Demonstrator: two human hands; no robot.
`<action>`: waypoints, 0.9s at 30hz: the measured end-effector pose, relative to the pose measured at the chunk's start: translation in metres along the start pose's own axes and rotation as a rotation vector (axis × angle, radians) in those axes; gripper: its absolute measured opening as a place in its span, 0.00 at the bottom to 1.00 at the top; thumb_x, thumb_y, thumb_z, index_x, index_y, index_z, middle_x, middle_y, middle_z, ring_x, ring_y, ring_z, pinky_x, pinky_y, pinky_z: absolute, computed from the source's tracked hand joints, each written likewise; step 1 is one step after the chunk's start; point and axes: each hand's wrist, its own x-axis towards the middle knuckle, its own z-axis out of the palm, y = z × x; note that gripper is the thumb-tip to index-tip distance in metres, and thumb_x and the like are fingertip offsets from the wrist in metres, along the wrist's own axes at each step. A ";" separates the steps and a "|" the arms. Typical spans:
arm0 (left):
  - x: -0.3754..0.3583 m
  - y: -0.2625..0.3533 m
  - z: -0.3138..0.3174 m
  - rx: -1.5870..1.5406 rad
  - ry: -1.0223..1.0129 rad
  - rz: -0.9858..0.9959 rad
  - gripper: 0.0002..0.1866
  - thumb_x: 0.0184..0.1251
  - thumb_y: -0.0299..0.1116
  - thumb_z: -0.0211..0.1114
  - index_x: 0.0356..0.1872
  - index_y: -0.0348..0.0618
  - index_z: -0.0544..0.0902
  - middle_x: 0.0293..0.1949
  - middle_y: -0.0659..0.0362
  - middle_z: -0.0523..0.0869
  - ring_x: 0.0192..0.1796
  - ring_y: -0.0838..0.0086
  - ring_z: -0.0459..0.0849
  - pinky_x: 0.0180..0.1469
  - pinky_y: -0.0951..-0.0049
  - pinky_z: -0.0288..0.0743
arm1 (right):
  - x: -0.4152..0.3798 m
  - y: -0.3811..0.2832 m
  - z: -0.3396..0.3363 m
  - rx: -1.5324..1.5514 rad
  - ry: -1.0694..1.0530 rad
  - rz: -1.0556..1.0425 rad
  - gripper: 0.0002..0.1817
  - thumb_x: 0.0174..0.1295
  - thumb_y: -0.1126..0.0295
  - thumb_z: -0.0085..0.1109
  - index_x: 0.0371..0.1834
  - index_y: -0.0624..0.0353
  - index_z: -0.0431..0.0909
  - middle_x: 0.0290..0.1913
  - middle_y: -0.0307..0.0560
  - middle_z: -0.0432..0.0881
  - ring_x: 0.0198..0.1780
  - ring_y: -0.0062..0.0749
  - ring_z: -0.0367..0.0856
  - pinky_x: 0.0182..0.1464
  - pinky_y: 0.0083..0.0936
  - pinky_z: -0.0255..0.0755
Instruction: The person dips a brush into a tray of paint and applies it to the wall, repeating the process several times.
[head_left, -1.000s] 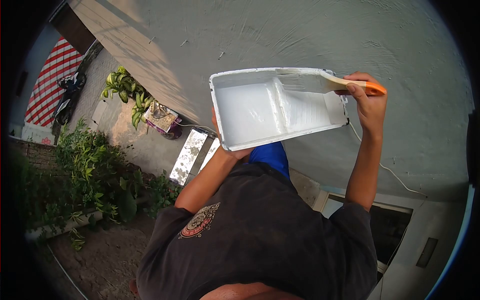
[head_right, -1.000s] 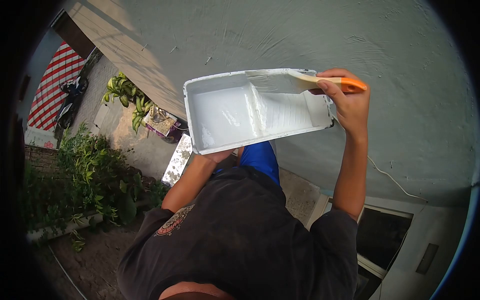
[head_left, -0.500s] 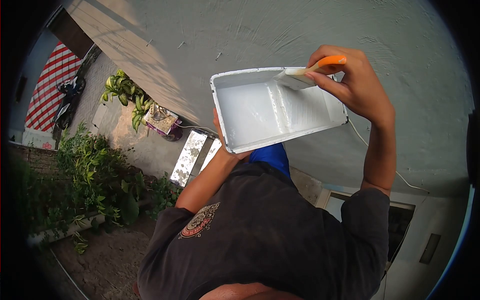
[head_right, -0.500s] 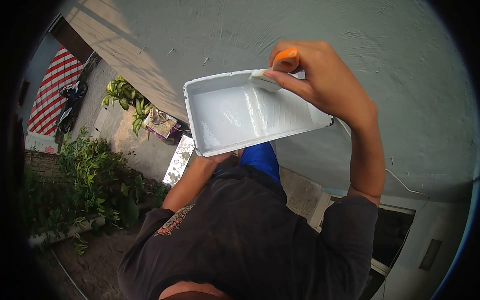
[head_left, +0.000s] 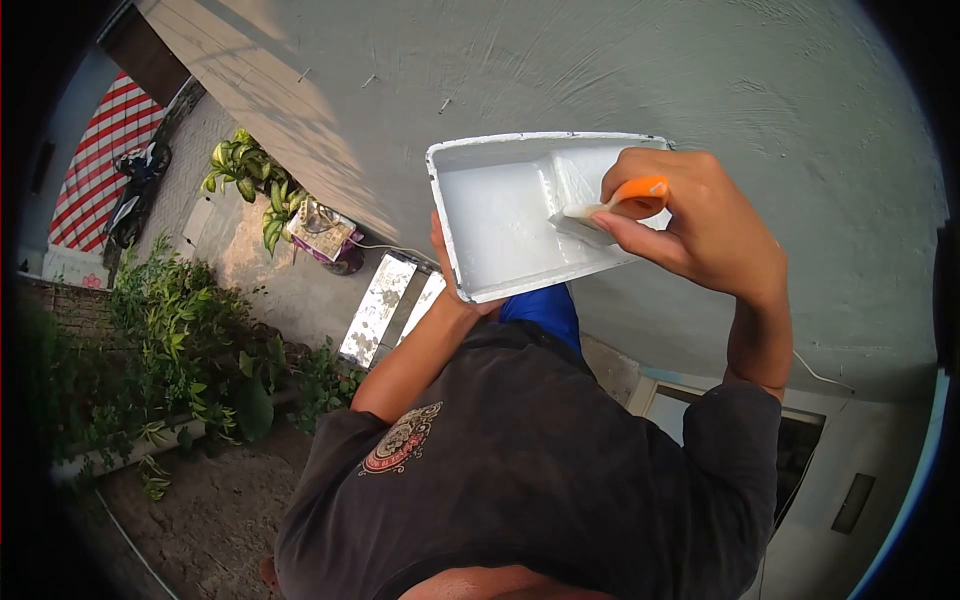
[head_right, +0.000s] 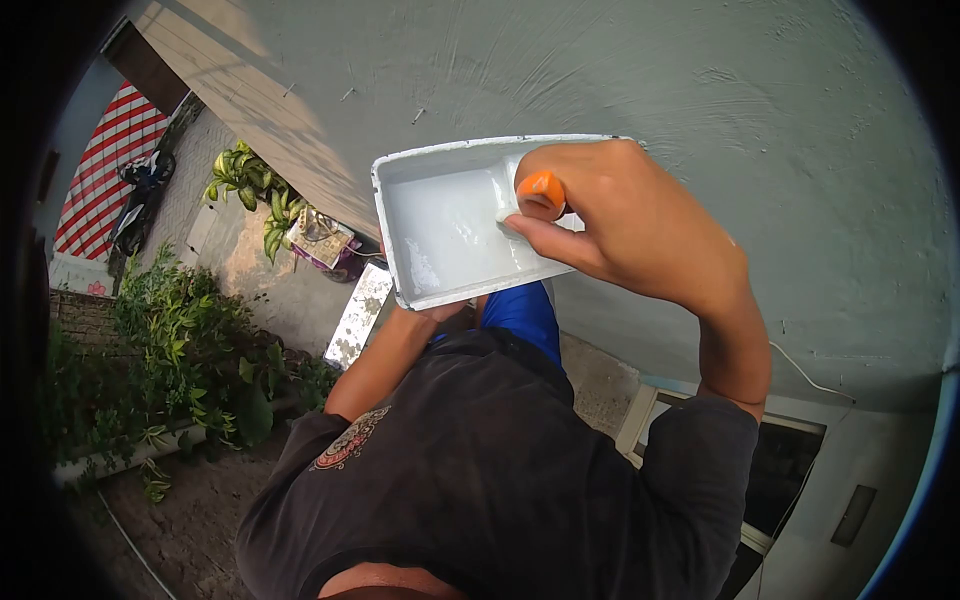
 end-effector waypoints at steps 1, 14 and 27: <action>-0.001 0.000 -0.005 -0.003 0.001 -0.001 0.53 0.64 0.80 0.49 0.83 0.56 0.56 0.79 0.49 0.64 0.78 0.49 0.67 0.75 0.33 0.64 | -0.001 0.000 -0.005 0.040 0.067 0.057 0.10 0.67 0.67 0.67 0.38 0.64 0.81 0.30 0.47 0.83 0.30 0.39 0.84 0.34 0.32 0.76; -0.002 0.003 -0.022 -0.169 0.130 -0.037 0.51 0.63 0.80 0.51 0.80 0.58 0.63 0.76 0.52 0.70 0.76 0.51 0.70 0.74 0.35 0.67 | -0.016 0.042 0.030 0.449 0.474 0.427 0.09 0.69 0.70 0.66 0.40 0.65 0.81 0.31 0.43 0.85 0.32 0.24 0.87 0.36 0.20 0.82; -0.001 -0.004 0.008 0.127 0.018 0.009 0.52 0.63 0.81 0.50 0.81 0.57 0.61 0.78 0.51 0.67 0.78 0.50 0.68 0.74 0.35 0.66 | -0.005 0.039 0.050 0.267 0.459 0.356 0.08 0.71 0.70 0.64 0.40 0.65 0.79 0.31 0.42 0.84 0.32 0.23 0.87 0.35 0.20 0.84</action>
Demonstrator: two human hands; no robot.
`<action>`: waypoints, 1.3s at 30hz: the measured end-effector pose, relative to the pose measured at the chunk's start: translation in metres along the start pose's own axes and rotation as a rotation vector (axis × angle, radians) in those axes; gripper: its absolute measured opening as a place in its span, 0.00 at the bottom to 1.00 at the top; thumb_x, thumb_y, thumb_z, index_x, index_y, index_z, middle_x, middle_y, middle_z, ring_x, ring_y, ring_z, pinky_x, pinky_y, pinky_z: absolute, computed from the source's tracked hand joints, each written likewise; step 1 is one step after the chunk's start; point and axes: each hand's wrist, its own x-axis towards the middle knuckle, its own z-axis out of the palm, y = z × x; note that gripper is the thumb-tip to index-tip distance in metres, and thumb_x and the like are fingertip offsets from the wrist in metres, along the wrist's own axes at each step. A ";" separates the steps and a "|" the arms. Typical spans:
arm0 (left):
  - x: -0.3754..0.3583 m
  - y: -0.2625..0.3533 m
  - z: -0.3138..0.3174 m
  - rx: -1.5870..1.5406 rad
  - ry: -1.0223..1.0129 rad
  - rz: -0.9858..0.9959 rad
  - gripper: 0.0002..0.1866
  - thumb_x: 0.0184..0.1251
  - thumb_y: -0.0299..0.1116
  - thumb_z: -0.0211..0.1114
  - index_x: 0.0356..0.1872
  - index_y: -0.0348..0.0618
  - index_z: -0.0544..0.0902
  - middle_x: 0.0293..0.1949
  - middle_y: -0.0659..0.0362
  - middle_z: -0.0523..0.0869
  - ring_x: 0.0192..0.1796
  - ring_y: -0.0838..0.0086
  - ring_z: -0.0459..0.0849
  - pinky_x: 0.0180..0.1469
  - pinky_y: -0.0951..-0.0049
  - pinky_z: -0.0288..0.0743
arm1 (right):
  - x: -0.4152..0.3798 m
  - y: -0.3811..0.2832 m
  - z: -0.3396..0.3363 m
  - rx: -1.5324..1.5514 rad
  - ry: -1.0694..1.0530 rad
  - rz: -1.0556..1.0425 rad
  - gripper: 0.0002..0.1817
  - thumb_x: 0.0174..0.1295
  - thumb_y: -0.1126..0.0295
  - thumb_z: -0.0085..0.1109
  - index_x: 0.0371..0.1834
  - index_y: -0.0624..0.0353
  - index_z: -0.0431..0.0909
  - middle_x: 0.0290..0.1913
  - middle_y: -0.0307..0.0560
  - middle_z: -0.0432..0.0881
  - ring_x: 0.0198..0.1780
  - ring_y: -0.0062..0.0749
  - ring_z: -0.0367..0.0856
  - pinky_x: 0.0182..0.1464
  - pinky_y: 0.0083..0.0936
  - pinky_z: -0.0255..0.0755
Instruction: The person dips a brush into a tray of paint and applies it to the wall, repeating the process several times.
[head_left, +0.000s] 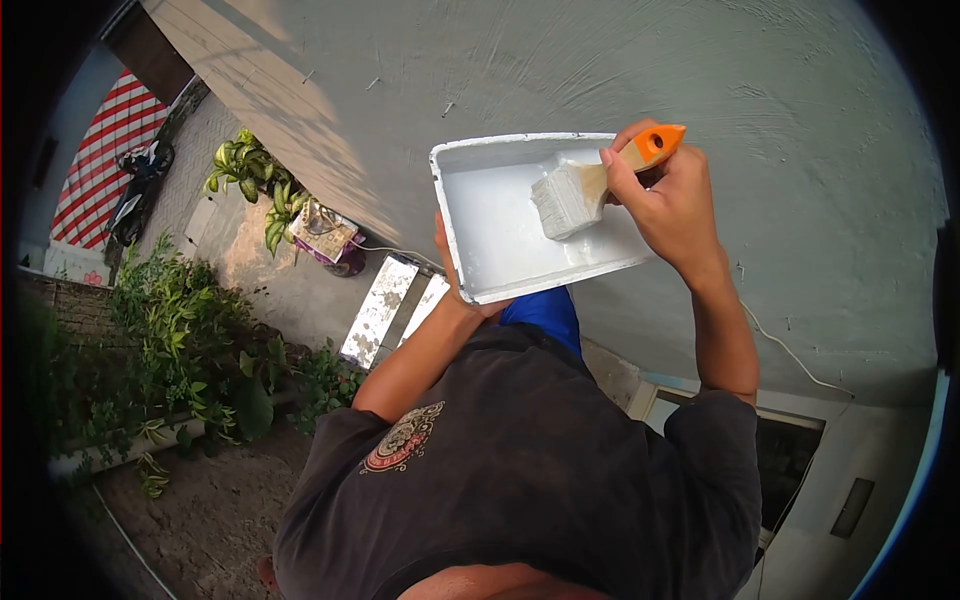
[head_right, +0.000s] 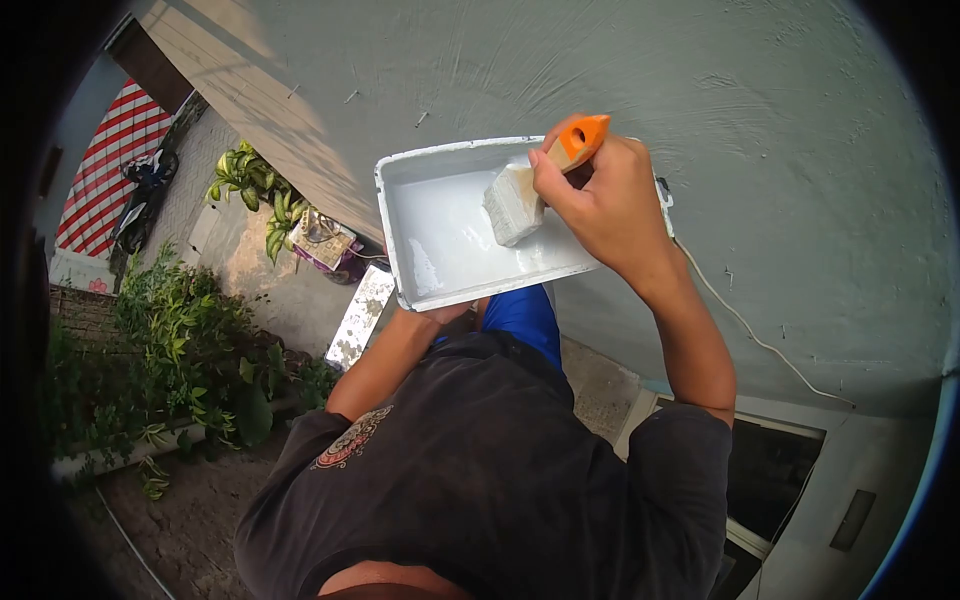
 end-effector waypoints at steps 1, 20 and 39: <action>0.000 0.001 0.002 0.027 -0.009 0.003 0.52 0.63 0.81 0.50 0.81 0.57 0.60 0.78 0.51 0.66 0.78 0.50 0.68 0.74 0.35 0.66 | 0.000 -0.003 0.000 0.001 0.002 0.000 0.08 0.71 0.70 0.64 0.40 0.65 0.79 0.31 0.42 0.84 0.32 0.23 0.87 0.35 0.20 0.84; -0.001 0.000 -0.017 -0.217 -0.180 -0.165 0.37 0.74 0.62 0.53 0.74 0.46 0.71 0.72 0.53 0.76 0.71 0.56 0.76 0.75 0.48 0.69 | -0.020 0.031 -0.053 0.508 0.166 0.353 0.11 0.71 0.67 0.65 0.41 0.65 0.77 0.30 0.49 0.84 0.26 0.29 0.87 0.30 0.22 0.84; 0.092 0.005 0.154 0.034 -0.537 -0.389 0.58 0.62 0.82 0.46 0.85 0.56 0.46 0.85 0.48 0.48 0.84 0.43 0.49 0.83 0.34 0.44 | 0.041 -0.112 -0.293 0.732 0.535 -0.131 0.10 0.74 0.64 0.63 0.46 0.60 0.78 0.45 0.48 0.85 0.46 0.28 0.88 0.49 0.19 0.89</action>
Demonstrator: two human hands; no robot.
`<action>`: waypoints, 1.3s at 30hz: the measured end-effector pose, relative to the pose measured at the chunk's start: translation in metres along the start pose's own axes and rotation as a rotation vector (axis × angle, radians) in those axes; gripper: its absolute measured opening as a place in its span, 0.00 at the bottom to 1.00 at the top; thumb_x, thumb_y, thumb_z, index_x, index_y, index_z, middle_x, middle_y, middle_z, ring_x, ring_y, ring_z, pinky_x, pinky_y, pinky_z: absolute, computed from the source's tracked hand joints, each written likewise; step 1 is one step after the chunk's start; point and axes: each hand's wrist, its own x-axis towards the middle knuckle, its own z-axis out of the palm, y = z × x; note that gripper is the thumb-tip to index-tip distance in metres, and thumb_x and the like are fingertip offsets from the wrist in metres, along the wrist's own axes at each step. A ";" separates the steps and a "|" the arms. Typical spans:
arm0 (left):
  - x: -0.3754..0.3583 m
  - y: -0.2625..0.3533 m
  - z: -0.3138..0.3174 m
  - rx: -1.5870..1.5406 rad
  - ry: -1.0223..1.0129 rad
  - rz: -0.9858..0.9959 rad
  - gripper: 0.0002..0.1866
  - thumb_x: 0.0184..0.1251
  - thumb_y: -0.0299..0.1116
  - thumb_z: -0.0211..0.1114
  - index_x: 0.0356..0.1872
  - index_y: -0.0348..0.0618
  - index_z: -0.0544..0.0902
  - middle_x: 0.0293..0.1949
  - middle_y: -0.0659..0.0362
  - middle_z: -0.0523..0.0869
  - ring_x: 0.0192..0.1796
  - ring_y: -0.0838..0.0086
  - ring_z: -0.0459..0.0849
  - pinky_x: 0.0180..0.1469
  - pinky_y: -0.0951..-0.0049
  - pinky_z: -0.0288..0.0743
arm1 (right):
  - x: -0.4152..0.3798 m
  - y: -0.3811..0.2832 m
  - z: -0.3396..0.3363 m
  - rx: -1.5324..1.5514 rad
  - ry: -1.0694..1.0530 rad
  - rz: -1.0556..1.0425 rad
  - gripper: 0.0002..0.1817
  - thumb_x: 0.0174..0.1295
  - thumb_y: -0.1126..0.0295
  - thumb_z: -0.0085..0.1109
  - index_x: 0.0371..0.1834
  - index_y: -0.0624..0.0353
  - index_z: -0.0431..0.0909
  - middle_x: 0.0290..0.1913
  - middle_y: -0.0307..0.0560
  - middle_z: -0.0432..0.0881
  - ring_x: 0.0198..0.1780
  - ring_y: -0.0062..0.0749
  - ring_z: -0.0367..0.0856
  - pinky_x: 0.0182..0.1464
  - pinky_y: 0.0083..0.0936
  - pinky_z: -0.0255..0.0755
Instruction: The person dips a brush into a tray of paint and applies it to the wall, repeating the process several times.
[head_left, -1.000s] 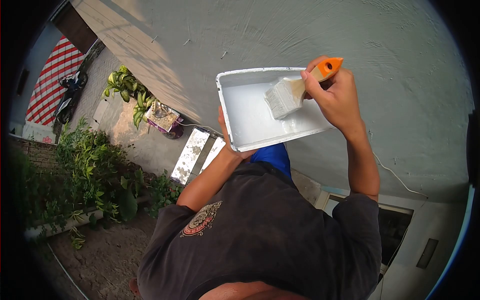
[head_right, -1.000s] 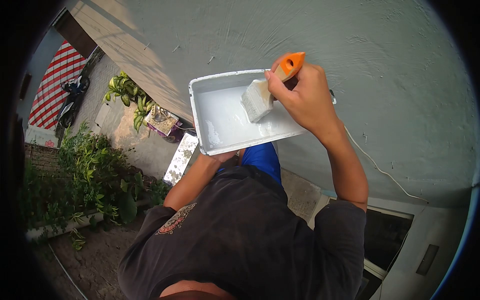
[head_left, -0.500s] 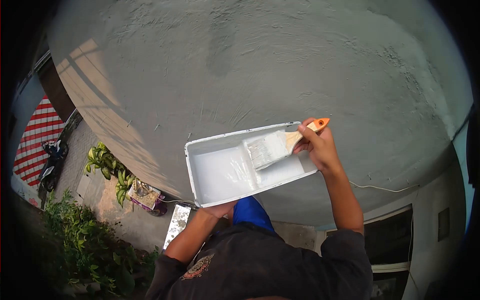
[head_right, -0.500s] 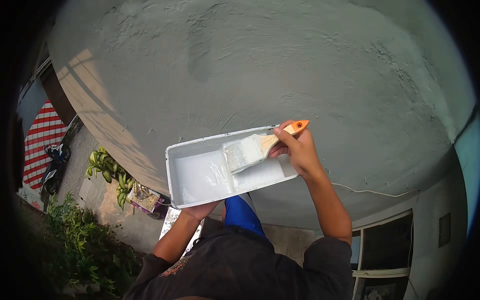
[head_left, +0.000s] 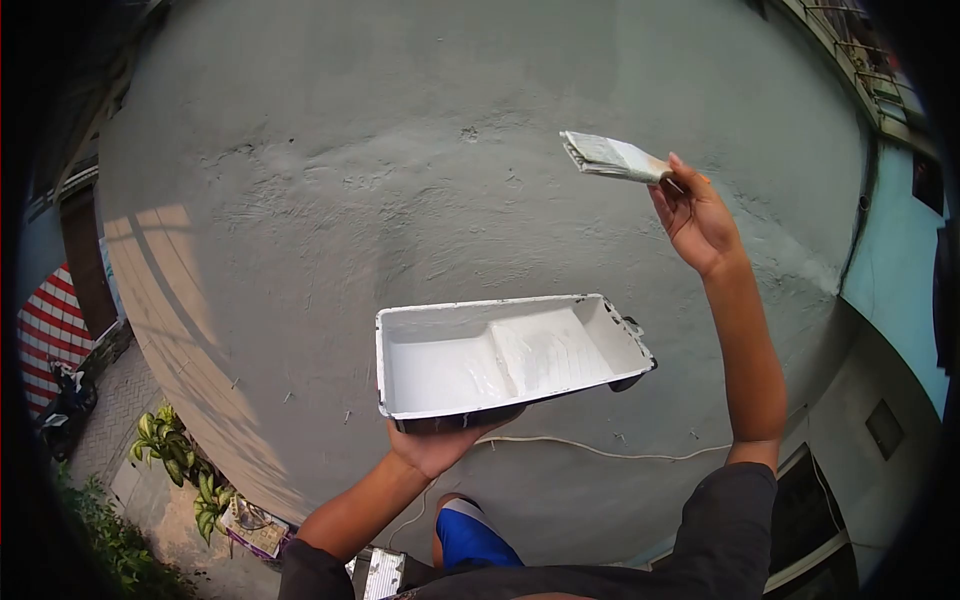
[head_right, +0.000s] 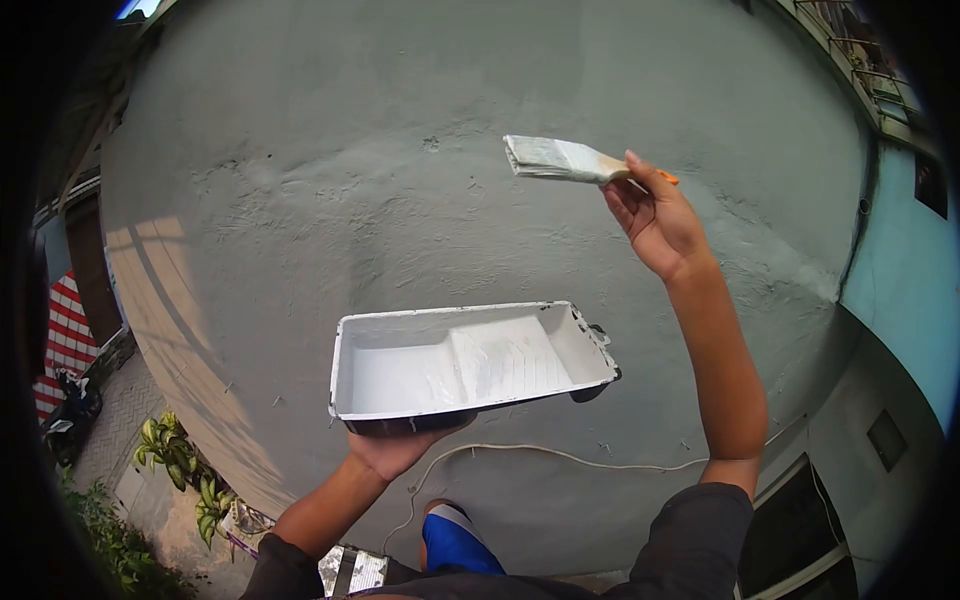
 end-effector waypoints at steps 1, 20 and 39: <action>0.006 0.001 0.002 -0.178 -0.081 -0.007 0.60 0.59 0.84 0.45 0.86 0.57 0.45 0.85 0.47 0.47 0.85 0.43 0.48 0.83 0.34 0.43 | 0.021 -0.025 0.001 -0.011 -0.036 -0.059 0.11 0.75 0.66 0.63 0.48 0.64 0.78 0.49 0.52 0.84 0.50 0.31 0.87 0.55 0.22 0.89; 0.018 0.006 0.011 -0.263 -0.133 0.030 0.61 0.56 0.88 0.42 0.85 0.59 0.47 0.84 0.46 0.51 0.83 0.41 0.53 0.80 0.29 0.49 | 0.225 -0.180 0.179 -1.472 -0.097 -1.540 0.08 0.62 0.68 0.75 0.37 0.61 0.89 0.35 0.47 0.92 0.37 0.30 0.91 0.41 0.29 0.82; 0.011 0.014 -0.002 -0.328 -0.060 -0.015 0.61 0.57 0.88 0.41 0.85 0.60 0.49 0.84 0.48 0.51 0.84 0.43 0.52 0.81 0.29 0.45 | 0.213 -0.197 0.178 -1.468 -0.160 -1.086 0.08 0.64 0.69 0.73 0.36 0.62 0.87 0.34 0.43 0.89 0.35 0.25 0.87 0.37 0.26 0.82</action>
